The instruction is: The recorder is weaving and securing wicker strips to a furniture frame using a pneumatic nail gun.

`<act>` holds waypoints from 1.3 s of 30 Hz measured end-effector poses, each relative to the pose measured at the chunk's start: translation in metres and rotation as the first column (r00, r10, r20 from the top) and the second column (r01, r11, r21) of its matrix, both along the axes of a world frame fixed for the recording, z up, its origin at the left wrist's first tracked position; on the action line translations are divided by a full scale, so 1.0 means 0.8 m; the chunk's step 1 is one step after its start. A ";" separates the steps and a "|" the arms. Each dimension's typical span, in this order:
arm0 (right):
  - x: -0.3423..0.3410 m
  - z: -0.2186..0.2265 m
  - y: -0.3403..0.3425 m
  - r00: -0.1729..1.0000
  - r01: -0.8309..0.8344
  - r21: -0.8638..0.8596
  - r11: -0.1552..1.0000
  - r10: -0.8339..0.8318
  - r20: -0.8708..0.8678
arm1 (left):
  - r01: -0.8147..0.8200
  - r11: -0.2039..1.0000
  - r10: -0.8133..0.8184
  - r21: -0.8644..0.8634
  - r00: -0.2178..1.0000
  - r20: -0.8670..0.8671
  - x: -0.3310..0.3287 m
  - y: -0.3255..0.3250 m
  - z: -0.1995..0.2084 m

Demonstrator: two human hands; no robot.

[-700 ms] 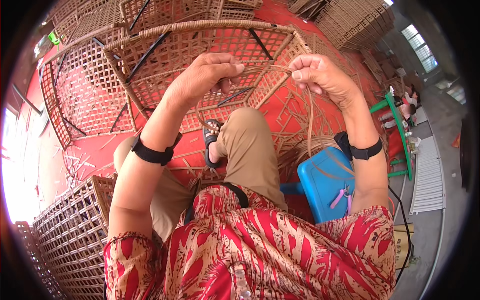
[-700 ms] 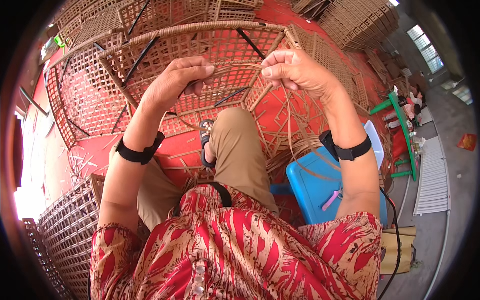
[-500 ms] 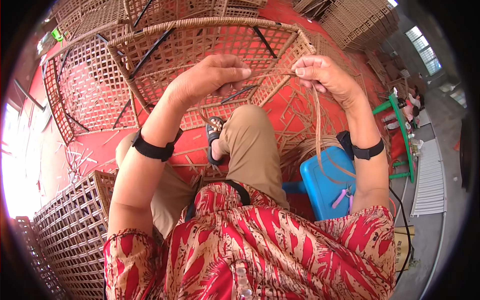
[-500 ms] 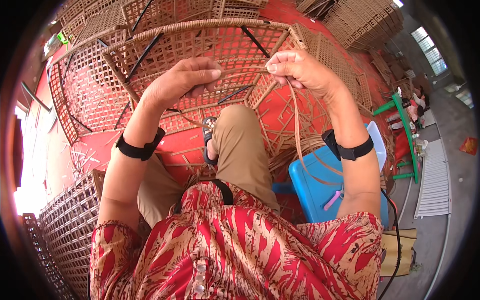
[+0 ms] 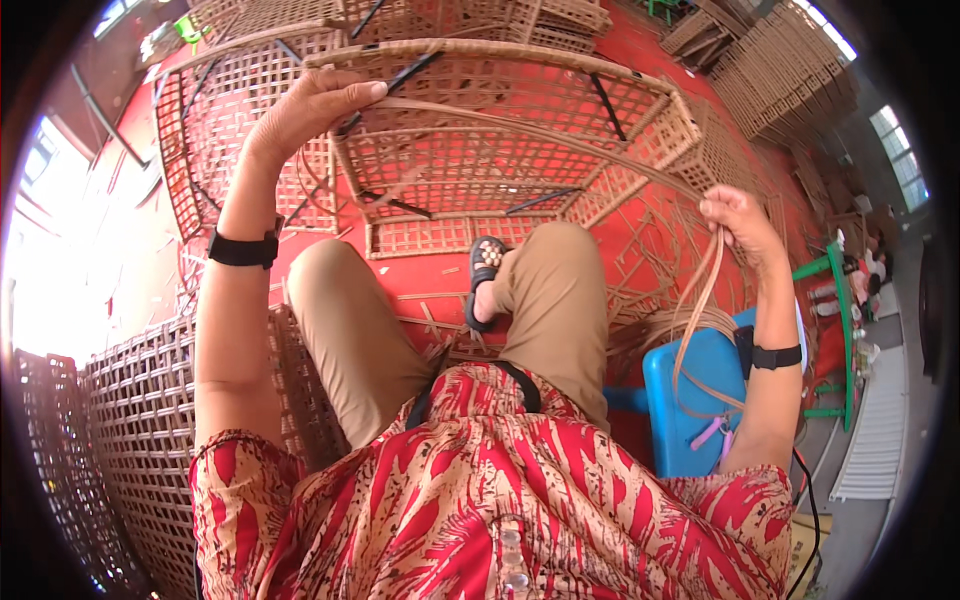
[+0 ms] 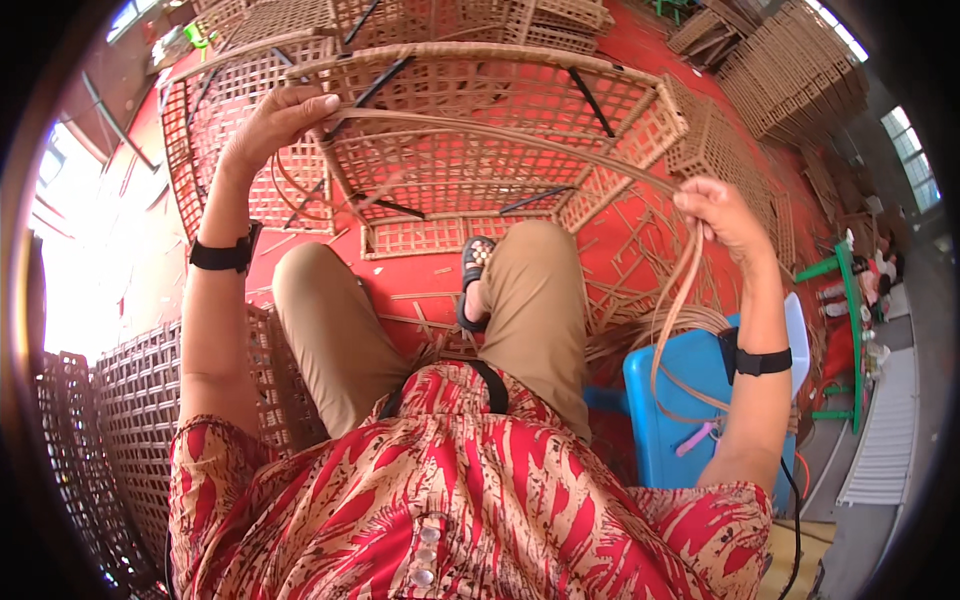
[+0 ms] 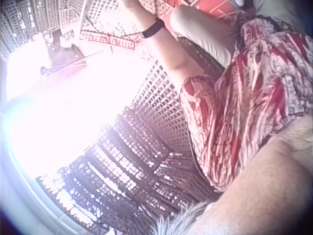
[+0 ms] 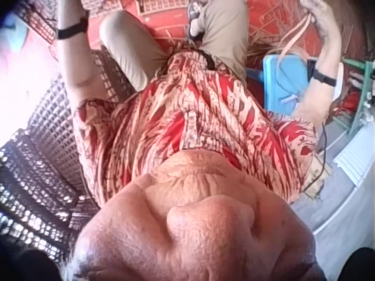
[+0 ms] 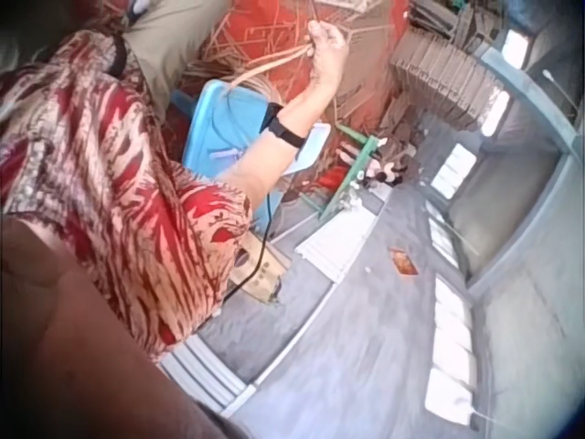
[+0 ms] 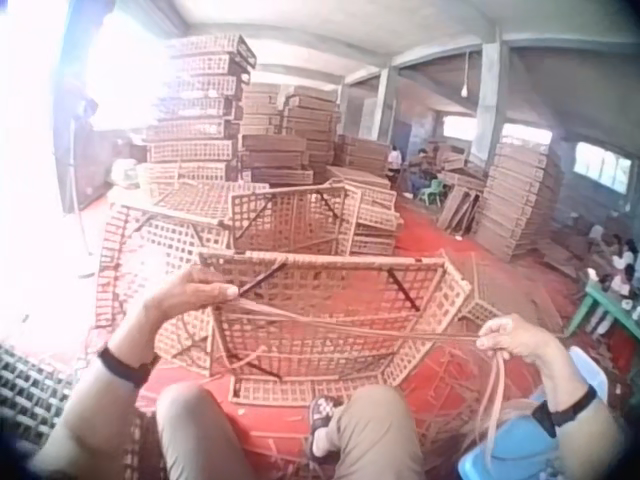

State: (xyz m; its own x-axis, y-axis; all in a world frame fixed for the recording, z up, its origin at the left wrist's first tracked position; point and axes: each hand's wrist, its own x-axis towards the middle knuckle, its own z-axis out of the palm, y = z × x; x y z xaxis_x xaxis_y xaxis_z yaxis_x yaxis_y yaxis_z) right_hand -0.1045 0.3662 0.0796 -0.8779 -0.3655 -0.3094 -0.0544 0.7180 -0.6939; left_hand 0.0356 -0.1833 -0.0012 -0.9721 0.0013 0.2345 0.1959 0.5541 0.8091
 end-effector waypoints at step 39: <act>0.171 -0.076 -0.247 0.839 -0.490 -0.392 0.779 0.300 -0.453 | 0.029 0.892 -0.192 -0.451 0.928 -0.320 0.079 0.145 0.076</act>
State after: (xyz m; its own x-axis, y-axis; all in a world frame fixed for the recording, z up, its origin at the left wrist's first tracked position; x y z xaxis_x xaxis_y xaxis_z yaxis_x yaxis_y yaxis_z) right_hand 0.0325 0.1685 0.0187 -0.6305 -0.7186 0.2934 -0.5610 0.1607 -0.8121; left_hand 0.0989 -0.0669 0.0597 -0.8144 0.2836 0.5062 0.4989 0.7877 0.3613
